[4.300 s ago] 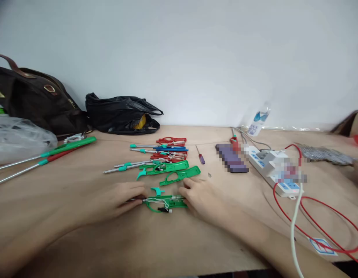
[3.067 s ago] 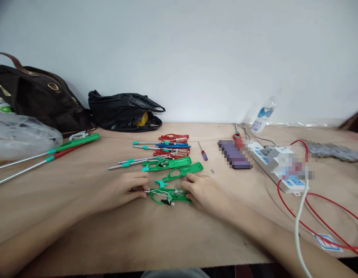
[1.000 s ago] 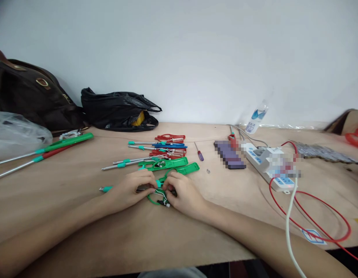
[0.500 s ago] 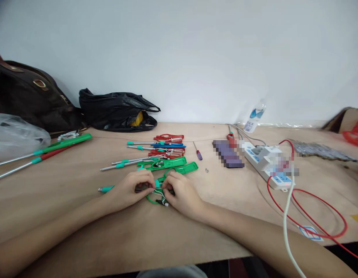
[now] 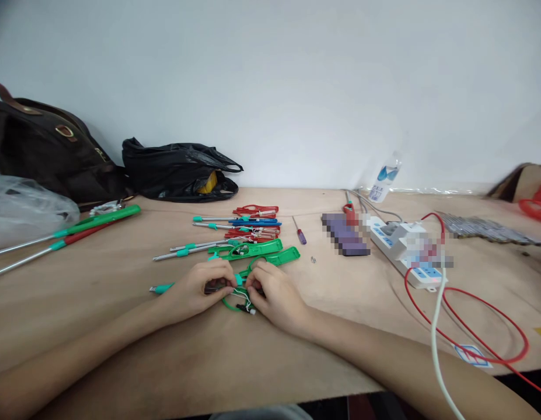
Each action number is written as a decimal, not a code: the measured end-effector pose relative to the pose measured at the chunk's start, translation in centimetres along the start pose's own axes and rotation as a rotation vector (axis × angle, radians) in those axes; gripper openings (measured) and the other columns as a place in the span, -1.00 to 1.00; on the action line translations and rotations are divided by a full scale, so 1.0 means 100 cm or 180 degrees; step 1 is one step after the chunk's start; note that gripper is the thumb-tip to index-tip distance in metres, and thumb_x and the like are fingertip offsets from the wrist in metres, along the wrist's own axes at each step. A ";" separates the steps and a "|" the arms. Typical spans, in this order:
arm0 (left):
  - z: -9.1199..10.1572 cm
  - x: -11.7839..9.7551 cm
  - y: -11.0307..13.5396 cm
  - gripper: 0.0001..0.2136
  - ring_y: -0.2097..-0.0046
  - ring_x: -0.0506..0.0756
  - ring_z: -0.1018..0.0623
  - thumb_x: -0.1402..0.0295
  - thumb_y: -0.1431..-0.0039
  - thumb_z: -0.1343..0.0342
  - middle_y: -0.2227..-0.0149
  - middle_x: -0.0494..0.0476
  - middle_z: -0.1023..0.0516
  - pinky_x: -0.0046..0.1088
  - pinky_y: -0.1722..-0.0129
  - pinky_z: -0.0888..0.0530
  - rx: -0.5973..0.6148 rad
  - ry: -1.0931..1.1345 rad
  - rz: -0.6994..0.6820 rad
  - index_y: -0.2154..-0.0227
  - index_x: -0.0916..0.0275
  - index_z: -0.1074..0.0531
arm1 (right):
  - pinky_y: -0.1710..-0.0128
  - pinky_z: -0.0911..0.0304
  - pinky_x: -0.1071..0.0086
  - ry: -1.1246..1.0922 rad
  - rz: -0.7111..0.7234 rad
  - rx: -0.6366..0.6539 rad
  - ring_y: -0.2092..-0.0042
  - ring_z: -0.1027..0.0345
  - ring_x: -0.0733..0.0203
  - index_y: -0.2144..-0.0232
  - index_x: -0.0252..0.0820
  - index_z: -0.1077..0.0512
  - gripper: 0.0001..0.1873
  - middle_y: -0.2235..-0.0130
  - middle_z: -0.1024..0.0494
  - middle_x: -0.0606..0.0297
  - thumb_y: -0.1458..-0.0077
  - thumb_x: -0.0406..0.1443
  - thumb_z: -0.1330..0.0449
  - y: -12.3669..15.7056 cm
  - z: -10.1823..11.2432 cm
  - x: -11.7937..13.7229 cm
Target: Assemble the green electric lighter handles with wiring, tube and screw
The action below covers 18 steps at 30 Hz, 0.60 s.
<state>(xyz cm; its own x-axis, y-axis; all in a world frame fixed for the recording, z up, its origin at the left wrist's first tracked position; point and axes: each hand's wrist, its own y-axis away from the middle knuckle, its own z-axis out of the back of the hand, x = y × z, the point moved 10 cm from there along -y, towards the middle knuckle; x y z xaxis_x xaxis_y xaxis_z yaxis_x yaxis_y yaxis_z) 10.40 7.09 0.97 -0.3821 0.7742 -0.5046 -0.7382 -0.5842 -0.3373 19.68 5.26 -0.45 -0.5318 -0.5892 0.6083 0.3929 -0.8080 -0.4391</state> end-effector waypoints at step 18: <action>-0.005 -0.009 0.004 -0.86 0.22 0.07 -0.42 0.54 -0.23 0.04 0.29 0.09 -0.43 -0.48 0.25 -0.33 0.0176 -0.0427 -0.0309 0.35 0.24 -0.40 | 0.40 -0.11 0.43 0.0120 0.0056 -0.0025 0.37 -0.20 0.27 0.42 -0.19 -0.28 -0.83 0.42 -0.30 0.35 -0.04 -0.54 -0.08 0.001 0.001 0.004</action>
<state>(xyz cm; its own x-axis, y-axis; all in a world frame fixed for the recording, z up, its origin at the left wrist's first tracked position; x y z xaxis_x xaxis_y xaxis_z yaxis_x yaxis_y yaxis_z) 10.76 6.06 0.86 -0.3755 0.8541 -0.3598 -0.8033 -0.4936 -0.3333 19.55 4.99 -0.19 -0.5527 -0.6031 0.5752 0.3967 -0.7974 -0.4548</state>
